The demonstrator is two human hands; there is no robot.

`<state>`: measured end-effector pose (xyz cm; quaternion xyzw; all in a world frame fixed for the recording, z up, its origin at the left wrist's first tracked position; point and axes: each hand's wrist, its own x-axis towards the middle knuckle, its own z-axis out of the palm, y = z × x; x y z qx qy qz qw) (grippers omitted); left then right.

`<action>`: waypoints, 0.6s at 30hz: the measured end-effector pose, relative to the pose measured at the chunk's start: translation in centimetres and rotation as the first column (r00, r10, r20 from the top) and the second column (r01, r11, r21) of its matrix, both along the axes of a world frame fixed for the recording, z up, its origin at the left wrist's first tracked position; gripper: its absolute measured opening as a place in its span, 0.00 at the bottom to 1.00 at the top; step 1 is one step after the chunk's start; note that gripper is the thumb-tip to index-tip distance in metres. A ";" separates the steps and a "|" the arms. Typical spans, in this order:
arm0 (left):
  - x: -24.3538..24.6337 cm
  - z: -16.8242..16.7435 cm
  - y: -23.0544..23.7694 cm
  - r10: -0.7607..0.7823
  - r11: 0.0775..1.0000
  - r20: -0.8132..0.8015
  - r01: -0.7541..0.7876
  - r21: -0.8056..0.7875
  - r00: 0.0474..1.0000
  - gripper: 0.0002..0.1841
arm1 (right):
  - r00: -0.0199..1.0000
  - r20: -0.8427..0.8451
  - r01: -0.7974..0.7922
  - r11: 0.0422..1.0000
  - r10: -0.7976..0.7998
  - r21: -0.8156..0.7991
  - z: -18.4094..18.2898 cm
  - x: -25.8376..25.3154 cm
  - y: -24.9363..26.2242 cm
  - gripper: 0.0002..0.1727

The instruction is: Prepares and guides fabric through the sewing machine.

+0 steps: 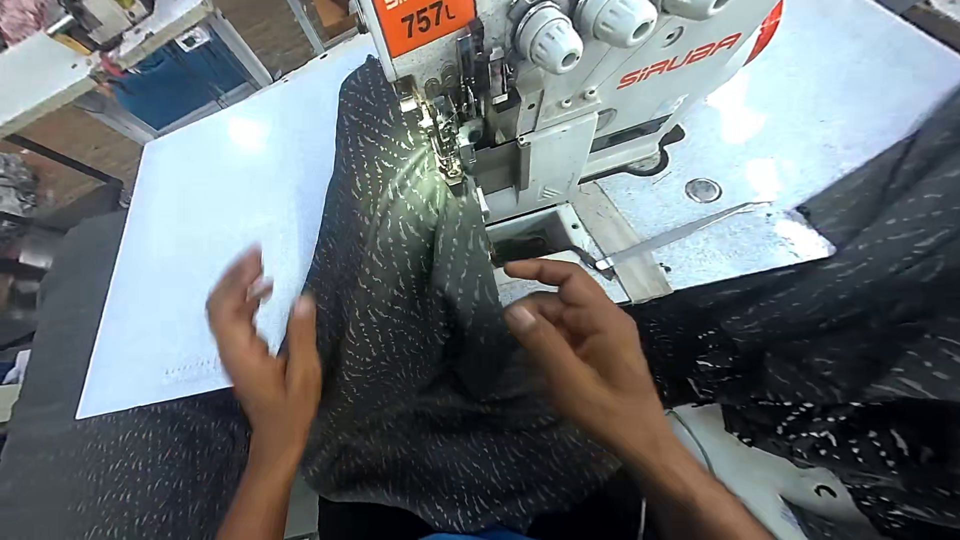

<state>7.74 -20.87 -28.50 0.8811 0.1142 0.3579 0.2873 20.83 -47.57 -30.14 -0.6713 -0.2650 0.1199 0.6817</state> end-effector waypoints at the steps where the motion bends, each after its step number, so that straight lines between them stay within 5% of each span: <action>1: -3.9 -2.1 -0.9 0.078 0.996 0.014 -0.077 -0.043 0.997 0.26 | 0.997 -0.040 -0.072 0.997 0.071 -0.018 -0.3 0.4 -0.9 0.21; 5: -12.6 -8.2 -5.2 0.361 0.817 -0.174 -0.401 -0.416 0.916 0.34 | 0.939 -0.027 -0.341 0.914 0.344 -0.220 -0.1 1.7 -1.0 0.11; 7: -13.2 -10.2 -4.4 0.363 0.733 -0.332 -0.486 -0.476 0.871 0.51 | 0.893 0.006 -0.431 0.861 0.449 -0.271 0.0 1.0 -0.5 0.06; 9: -12.1 -11.5 -2.4 0.298 0.769 -0.398 -0.466 -0.439 0.867 0.59 | 0.880 0.040 -0.433 0.833 0.473 -0.343 -1.2 0.7 -0.8 0.10; 11: -11.1 -12.1 -1.5 0.262 0.804 -0.424 -0.439 -0.401 0.867 0.37 | 0.879 0.082 -0.403 0.823 0.470 -0.399 -2.4 -0.1 -2.2 0.14; 13: -11.0 -11.0 -0.3 0.108 0.771 -0.395 -0.328 -0.545 0.912 0.10 | 0.833 0.049 -0.527 0.817 0.552 -0.236 -1.9 -1.0 -4.6 0.11; 15: -12.3 -7.0 1.4 -0.059 0.695 -0.349 -0.213 -0.687 0.935 0.10 | 0.794 0.006 -0.606 0.793 0.608 -0.057 -1.3 -1.0 -7.0 0.10; 18: -13.2 2.3 5.6 -0.002 0.796 -0.345 -0.207 -0.569 0.939 0.10 | 0.858 -0.023 -0.513 0.853 0.513 -0.096 -2.5 -0.9 -8.5 0.10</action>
